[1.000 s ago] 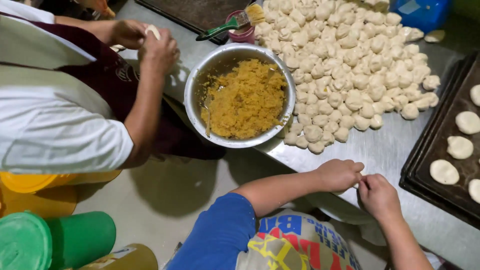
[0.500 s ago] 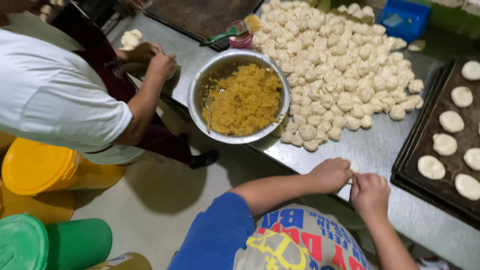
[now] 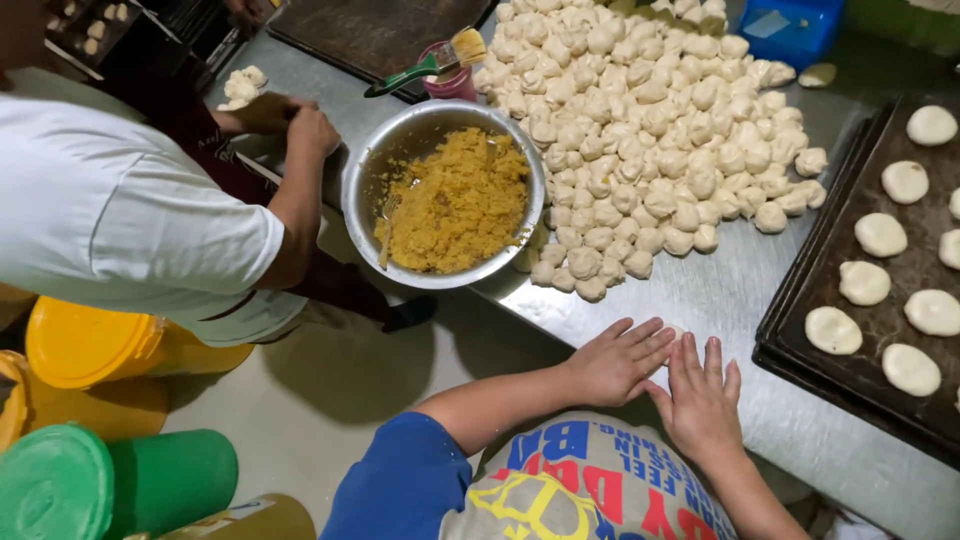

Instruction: Workers in a bakery are filling small pieces of dough with a yellow mixture, shaping them into balls, and arranging them on baking trays before brushing them with a liquid coating.

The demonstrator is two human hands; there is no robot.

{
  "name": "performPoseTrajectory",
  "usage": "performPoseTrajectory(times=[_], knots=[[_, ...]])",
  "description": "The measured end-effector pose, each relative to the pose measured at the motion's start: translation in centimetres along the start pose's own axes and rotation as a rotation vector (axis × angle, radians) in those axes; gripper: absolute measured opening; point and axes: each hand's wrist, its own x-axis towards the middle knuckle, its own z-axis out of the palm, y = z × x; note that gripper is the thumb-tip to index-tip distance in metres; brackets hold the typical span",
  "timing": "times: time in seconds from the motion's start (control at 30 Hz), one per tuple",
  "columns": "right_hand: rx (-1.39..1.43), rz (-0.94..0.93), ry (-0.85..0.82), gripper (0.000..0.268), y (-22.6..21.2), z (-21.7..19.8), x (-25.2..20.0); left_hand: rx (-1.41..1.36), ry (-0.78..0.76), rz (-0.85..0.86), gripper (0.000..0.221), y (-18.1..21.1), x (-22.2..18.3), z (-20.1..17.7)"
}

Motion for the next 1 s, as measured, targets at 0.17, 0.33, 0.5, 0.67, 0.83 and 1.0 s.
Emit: performPoseTrajectory(times=[0.17, 0.33, 0.5, 0.67, 0.83, 1.0], knots=[[-0.053, 0.004, 0.040, 0.089, -0.8, -1.0, 0.4, -0.003, 0.030, 0.093, 0.071, -1.0, 0.1, -0.2], [-0.072, -0.018, 0.095, 0.086, -0.6, -0.7, 0.3, -0.038, 0.092, 0.097, 0.070, -1.0, 0.2, -0.3], [-0.095, -0.003, 0.184, 0.088, -1.9, -2.5, 0.6, -0.071, 0.120, 0.086, 0.073, -0.8, 0.1, -0.6], [-0.148, -0.103, 0.189, 0.089, -1.5, -1.7, -0.1, -0.114, 0.252, 0.100, 0.071, -0.3, -0.2, -1.9], [-0.191, -0.062, 0.129, 0.084, -1.1, -0.6, 0.0, -0.100, 0.262, 0.075, 0.071, -0.4, -0.3, -1.3], [-0.136, -0.097, 0.259, 0.083, -1.3, -1.4, 0.0, -0.062, 0.256, 0.059, 0.067, -0.2, -0.4, -1.5]])
